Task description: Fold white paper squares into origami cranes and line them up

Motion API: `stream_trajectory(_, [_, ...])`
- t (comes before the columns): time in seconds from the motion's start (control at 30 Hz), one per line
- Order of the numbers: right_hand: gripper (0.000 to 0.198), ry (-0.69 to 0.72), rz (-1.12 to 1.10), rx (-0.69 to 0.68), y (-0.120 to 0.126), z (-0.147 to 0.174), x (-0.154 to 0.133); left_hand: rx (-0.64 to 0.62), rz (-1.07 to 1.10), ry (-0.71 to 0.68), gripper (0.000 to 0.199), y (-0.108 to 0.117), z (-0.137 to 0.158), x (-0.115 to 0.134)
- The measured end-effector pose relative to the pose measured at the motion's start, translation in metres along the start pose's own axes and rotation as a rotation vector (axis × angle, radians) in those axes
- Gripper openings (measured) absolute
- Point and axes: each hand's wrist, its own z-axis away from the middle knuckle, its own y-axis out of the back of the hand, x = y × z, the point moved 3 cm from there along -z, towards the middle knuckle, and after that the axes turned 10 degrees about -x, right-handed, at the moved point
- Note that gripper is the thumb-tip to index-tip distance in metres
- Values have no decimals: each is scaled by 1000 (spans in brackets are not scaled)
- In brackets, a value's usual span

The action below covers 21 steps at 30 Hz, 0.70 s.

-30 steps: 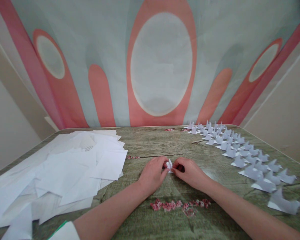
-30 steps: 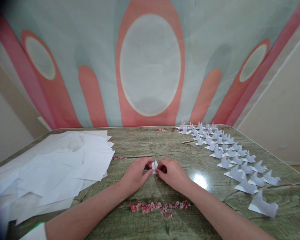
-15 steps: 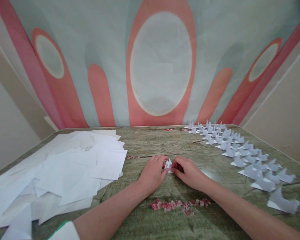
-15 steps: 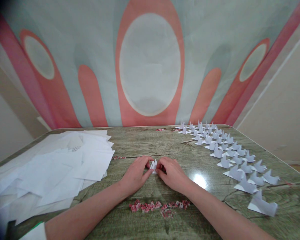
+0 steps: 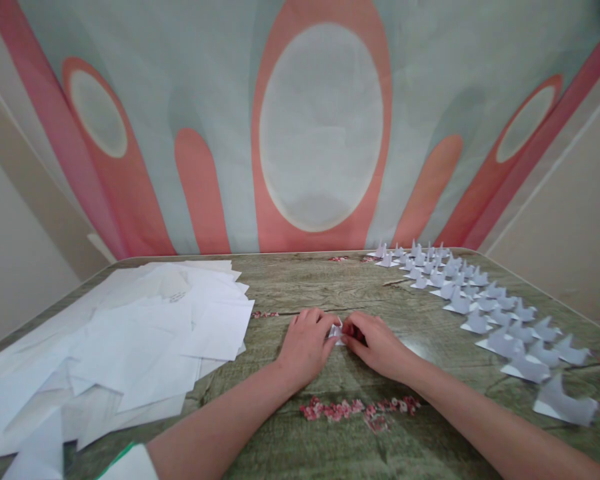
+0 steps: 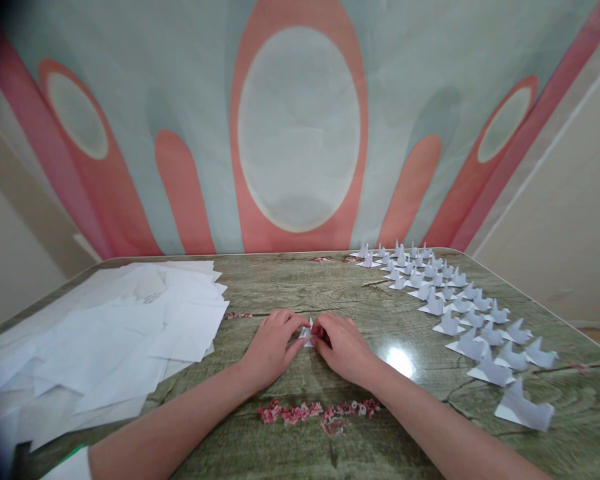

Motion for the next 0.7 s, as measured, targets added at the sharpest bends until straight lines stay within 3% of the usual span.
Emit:
stream_trajectory(0.33, [10, 76, 92, 1, 1, 7, -4, 17, -11, 22, 20, -1, 0, -2])
stream_trajectory(0.53, [27, 161, 439, -112, 3, 18, -16, 17, 7, 26, 18, -1, 2, -2])
stream_trajectory(0.7, [31, 114, 700, -111, -5, 25, -32, 32, 19, 43, 17, -1, 2, -3])
